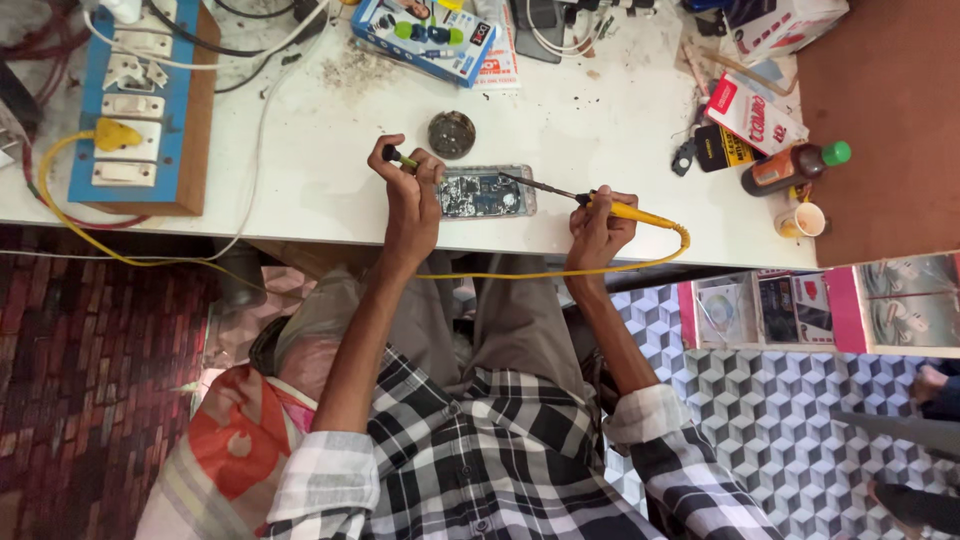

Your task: The person uses a soldering iron and solder wire to apply solder to various points on a small circuit board. They repeatedly dip the iron into a solder pot and apply it to the board's surface.

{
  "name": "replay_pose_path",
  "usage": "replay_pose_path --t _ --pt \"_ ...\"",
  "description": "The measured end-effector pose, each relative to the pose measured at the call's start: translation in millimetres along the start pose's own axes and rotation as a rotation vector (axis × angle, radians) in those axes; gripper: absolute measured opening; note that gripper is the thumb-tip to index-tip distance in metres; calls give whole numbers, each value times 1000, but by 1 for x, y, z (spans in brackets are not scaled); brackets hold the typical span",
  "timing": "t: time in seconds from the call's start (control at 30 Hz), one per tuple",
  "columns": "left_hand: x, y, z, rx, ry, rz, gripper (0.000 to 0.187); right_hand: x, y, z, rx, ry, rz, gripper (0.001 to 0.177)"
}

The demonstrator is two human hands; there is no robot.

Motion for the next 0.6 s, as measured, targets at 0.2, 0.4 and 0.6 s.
replay_pose_path --t 0.2,0.4,0.6 --pt "-1 0 -1 -1 24 -50 30 -2 -3 2 30 -41 -15 18" --pt "-5 1 0 1 14 -16 30 -1 -3 3 32 6 -38 21" --pt "-5 1 0 -3 20 16 31 -1 -4 4 37 21 10 20"
Point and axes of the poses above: each hand's wrist, its own y-axis towards the middle knuckle, its own z-axis out of the palm, x = y × z, the point moved 7 cm from there along y, towards the middle knuckle, and after that the axes turned 13 degrees about z, right-handed, at the moved point
